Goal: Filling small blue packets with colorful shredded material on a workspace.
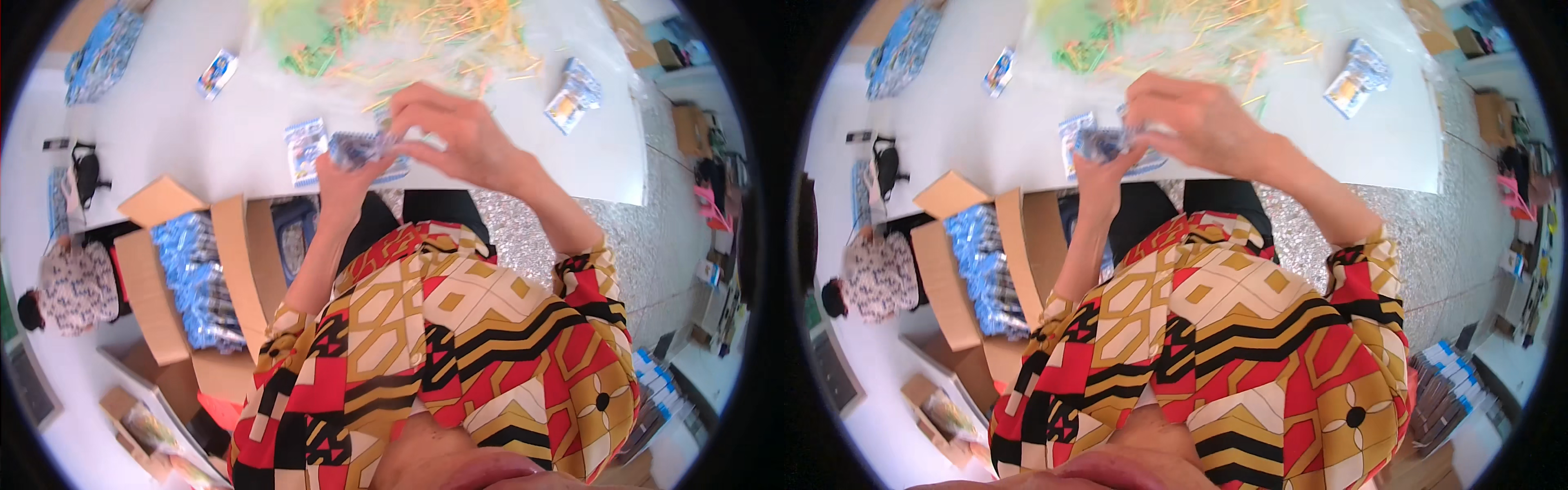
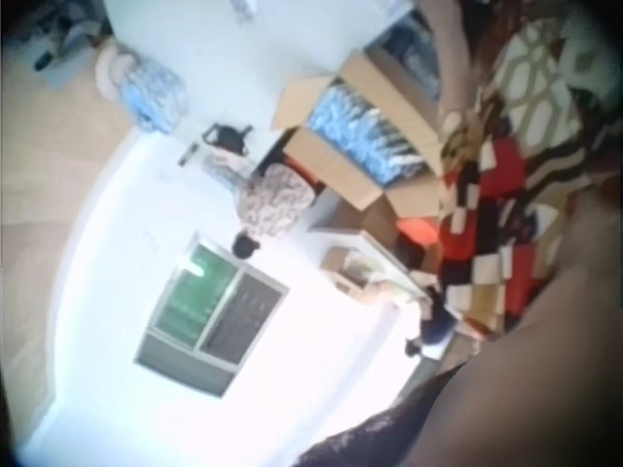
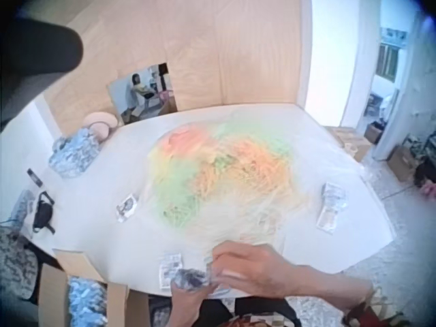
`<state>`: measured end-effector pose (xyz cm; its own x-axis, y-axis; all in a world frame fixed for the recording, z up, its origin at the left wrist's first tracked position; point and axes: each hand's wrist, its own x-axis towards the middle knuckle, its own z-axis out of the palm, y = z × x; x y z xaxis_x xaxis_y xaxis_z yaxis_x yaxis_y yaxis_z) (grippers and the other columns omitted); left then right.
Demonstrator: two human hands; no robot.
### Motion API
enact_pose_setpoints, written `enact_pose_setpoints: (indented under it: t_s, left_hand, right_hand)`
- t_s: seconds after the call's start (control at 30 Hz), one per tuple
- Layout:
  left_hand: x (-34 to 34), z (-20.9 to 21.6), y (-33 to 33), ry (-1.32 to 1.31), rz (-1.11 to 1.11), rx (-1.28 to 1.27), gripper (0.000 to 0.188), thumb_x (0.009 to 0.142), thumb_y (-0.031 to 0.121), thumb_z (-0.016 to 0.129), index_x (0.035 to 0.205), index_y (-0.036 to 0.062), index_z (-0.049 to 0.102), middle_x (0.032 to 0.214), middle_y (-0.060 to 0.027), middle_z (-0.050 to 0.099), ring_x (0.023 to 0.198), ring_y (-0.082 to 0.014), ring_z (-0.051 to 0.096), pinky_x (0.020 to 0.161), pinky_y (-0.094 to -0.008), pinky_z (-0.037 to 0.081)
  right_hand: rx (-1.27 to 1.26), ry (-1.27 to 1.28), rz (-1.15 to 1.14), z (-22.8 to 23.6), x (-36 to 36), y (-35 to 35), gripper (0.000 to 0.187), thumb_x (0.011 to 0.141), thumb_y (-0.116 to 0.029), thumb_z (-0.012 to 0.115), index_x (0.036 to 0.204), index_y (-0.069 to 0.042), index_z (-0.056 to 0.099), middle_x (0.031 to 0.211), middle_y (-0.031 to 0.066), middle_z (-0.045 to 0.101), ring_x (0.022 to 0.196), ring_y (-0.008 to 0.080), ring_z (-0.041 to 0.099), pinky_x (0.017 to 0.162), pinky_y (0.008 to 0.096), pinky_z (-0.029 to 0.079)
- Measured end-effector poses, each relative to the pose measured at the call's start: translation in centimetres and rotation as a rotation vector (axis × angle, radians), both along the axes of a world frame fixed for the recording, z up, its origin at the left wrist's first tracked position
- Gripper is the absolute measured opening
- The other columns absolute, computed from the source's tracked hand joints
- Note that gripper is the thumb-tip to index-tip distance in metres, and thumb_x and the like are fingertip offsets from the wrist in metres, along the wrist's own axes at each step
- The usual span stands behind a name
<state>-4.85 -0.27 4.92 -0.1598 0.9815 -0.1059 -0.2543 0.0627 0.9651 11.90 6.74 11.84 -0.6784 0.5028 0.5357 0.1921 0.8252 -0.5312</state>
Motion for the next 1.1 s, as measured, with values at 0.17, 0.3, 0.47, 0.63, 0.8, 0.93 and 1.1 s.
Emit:
enact_pose_setpoints:
  t_s: [0.17,0.3,0.47,0.63,0.8,0.93,1.1]
  left_hand:
    - [1.3,0.8,-0.9,-0.066,0.121,0.005,0.023,0.067,-0.008,0.064,0.088,0.0006,0.059,0.08,-0.0016,0.061,0.07,-0.0092,0.058,0.064,-0.0246,0.047]
    - [0.8,0.5,-1.6,-0.048,0.098,-0.012,0.018,0.067,-0.008,0.064,0.083,0.0013,0.061,0.078,-0.0013,0.061,0.068,-0.0073,0.055,0.06,-0.0228,0.044]
    - [1.5,0.7,-1.7,-0.088,0.067,0.01,0.018,0.069,-0.006,0.066,0.086,0.0004,0.062,0.082,-0.0028,0.063,0.071,-0.0085,0.058,0.064,-0.0236,0.047]
    - [2.1,1.4,-1.4,-0.102,0.032,-0.035,0.021,0.07,-0.005,0.068,0.088,0.0018,0.059,0.081,-0.0023,0.062,0.071,-0.0101,0.059,0.066,-0.025,0.048]
    - [2.5,1.7,-1.3,-0.071,0.019,-0.046,0.023,0.071,-0.005,0.068,0.091,0.0007,0.059,0.085,-0.0048,0.063,0.075,-0.0125,0.061,0.069,-0.0262,0.05]
    - [2.4,1.9,-1.6,-0.108,0.092,-0.029,0.026,0.069,-0.006,0.07,0.093,-0.0018,0.06,0.088,-0.0064,0.064,0.076,-0.0119,0.061,0.07,-0.0253,0.049]
    - [0.5,2.0,-1.3,-0.13,0.162,-0.038,0.027,0.069,-0.006,0.07,0.093,-0.0022,0.058,0.087,-0.0077,0.063,0.076,-0.0133,0.062,0.071,-0.0265,0.049]
  right_hand:
    - [0.164,-0.064,0.044,1.3,0.8,-1.1,0.01,0.071,-0.009,0.064,0.076,-0.007,0.055,0.092,0.0033,0.057,0.072,0.0175,0.059,0.058,0.0285,0.049]
    - [0.296,-0.095,0.101,1.3,1.0,-1.2,0.009,0.07,-0.01,0.061,0.075,-0.007,0.053,0.094,0.0021,0.057,0.067,0.0143,0.056,0.052,0.0275,0.047]
    - [0.32,-0.093,0.139,0.9,1.5,-0.9,0.012,0.069,-0.01,0.061,0.078,-0.007,0.055,0.089,0.0017,0.059,0.063,0.0158,0.056,0.051,0.0275,0.048]
    - [-0.028,-0.111,0.001,0.7,1.8,-1.1,0.01,0.074,-0.01,0.063,0.083,-0.007,0.058,0.077,0.0024,0.061,0.058,0.0231,0.057,0.055,0.0301,0.048]
    - [-0.361,0.012,0.048,1.5,2.5,0.2,0.007,0.079,-0.01,0.06,0.084,-0.006,0.059,0.077,0.0015,0.061,0.059,0.0144,0.055,0.054,0.0266,0.045]
    - [-0.464,0.172,-0.319,-0.1,5.8,6.5,0.01,0.083,-0.012,0.058,0.088,-0.004,0.061,0.076,-0.0015,0.058,0.062,0.0062,0.052,0.055,0.0217,0.044]
    - [-0.471,0.239,-0.601,-5.4,12.2,18.0,0.014,0.083,-0.015,0.057,0.085,-0.002,0.061,0.071,0.0,0.059,0.062,0.007,0.055,0.057,0.0221,0.047]
